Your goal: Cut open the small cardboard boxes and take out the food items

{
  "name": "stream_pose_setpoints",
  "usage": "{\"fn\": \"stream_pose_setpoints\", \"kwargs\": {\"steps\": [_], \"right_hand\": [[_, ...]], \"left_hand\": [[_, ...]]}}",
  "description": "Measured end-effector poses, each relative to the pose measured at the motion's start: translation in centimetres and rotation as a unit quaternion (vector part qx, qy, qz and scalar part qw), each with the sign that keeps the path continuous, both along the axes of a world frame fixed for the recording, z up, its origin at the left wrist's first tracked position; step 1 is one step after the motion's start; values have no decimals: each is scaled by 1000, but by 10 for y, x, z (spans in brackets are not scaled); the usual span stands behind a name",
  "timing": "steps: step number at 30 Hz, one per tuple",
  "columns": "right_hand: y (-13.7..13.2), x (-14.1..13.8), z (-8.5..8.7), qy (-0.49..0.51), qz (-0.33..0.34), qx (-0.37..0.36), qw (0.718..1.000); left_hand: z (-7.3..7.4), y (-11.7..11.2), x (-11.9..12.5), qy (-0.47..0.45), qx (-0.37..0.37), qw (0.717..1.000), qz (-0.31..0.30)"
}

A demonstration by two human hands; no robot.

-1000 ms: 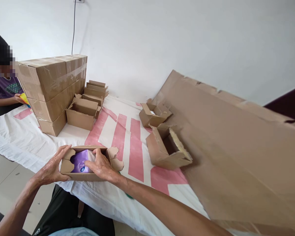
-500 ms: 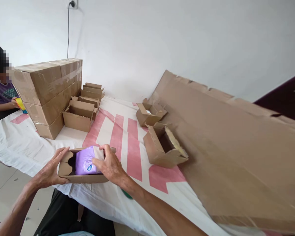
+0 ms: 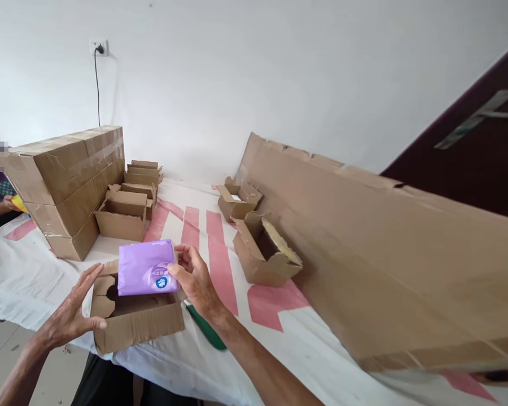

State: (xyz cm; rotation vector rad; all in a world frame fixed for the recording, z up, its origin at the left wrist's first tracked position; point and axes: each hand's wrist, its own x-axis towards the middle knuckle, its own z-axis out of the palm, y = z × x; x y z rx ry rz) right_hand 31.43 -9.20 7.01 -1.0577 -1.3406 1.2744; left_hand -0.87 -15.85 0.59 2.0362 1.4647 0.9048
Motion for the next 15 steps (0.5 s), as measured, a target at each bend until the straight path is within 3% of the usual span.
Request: {"fn": "stream_pose_setpoints", "kwargs": {"steps": [4, 8, 15], "right_hand": [[4, -15, -10, 45, 11, -1, 999], [6, -27, -15, 68, 27, 6, 997], [8, -32, -17, 57, 41, 25, 997]], "left_hand": [[23, 1, 7, -31, 4, 999, 27], [39, 7, 25, -112, -25, 993, -29], [35, 13, 34, -244, -77, 965, -63]]}}
